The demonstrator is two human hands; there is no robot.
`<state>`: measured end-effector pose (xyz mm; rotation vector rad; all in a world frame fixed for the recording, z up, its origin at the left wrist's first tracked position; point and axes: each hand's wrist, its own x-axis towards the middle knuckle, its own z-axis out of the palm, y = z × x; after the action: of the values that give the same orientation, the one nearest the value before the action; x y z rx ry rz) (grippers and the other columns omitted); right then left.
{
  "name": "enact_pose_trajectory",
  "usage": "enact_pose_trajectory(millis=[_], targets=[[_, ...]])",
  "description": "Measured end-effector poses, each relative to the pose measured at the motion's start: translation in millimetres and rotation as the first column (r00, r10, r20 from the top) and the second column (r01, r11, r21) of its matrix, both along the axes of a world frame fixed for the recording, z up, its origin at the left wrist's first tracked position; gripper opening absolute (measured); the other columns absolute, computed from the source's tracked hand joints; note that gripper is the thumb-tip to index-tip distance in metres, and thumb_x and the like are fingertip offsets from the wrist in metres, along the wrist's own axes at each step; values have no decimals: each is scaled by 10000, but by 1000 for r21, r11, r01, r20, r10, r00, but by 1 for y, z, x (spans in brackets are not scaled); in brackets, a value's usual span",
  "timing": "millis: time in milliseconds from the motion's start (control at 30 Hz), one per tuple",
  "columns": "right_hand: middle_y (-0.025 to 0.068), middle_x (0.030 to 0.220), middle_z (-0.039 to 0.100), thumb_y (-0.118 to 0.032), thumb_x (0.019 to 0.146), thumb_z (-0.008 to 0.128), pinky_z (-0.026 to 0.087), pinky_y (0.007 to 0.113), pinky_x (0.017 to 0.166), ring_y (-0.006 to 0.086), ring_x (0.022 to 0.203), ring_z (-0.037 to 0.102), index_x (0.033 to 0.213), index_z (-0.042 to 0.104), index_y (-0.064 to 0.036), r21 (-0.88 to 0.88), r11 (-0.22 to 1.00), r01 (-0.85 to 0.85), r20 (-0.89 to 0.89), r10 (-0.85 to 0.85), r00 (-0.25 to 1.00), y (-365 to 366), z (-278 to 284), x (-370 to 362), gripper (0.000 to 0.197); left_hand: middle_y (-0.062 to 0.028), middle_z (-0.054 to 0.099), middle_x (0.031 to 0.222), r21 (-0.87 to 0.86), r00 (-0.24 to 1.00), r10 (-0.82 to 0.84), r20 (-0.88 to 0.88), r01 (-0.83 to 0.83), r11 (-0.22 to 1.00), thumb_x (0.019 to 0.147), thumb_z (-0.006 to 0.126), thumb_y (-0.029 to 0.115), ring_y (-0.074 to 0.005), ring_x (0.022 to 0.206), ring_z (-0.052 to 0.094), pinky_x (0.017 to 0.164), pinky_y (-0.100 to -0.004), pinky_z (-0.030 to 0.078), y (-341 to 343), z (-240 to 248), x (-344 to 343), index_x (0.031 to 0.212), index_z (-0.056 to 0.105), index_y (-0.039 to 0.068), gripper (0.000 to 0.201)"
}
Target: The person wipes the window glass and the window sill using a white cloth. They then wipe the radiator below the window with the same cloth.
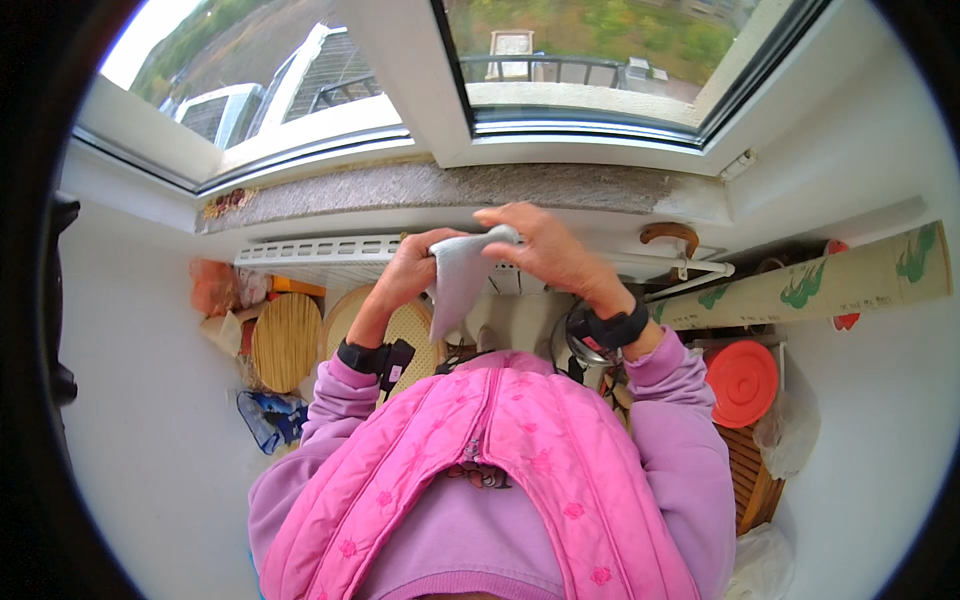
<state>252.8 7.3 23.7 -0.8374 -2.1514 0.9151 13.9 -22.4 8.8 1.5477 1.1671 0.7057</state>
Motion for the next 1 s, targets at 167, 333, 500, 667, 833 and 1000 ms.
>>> enact_pose_trajectory(millis=[167,333,500,667,833,1000], targets=[[185,1224,608,-286,820,720,461,374,952,314,1070,611,1338,493,-22,-117,974,-195,-38,192,981,-9,-9,-17,624,6,667,915,11,992,-118,49,118,993,874,576,16,-83,828,577,711,-256,486,1,3,5,1083,663,-3,227],[153,1175,636,-386,812,731,457,344,934,233,1062,599,1289,538,6,-415,872,-259,-80,248,965,-9,-12,-5,647,4,661,885,-289,913,57,404,68,955,929,603,102,-78,782,618,655,-243,512,-3,-13,5,980,675,35,111],[114,1096,664,-426,808,733,464,324,894,183,1008,594,1222,586,17,-587,770,-250,-46,276,960,-2,-16,9,624,-59,693,977,-479,784,215,582,118,870,939,575,99,-134,813,663,706,-282,550,-10,-29,14,1070,673,8,187],[65,1049,670,-403,807,741,470,296,864,145,972,593,1196,611,7,-726,637,-259,-94,282,955,2,-13,29,580,-77,694,996,-539,737,299,606,104,836,951,550,83,-156,837,676,742,-291,555,-5,-35,21,1089,657,-10,198],[37,1013,674,-329,824,742,473,278,843,116,935,586,1154,642,2,-752,608,-256,-162,206,965,2,-10,47,478,-114,653,1141,-528,721,261,642,169,832,975,514,111,-170,978,652,844,-320,542,0,-32,23,1217,580,-4,276],[30,986,681,-247,864,715,486,263,794,101,892,590,1117,669,-16,-506,860,64,-48,-102,994,23,3,111,346,-215,540,1316,-450,695,231,681,148,881,996,511,186,-304,1185,571,968,-378,493,0,-23,9,1374,421,9,427]])
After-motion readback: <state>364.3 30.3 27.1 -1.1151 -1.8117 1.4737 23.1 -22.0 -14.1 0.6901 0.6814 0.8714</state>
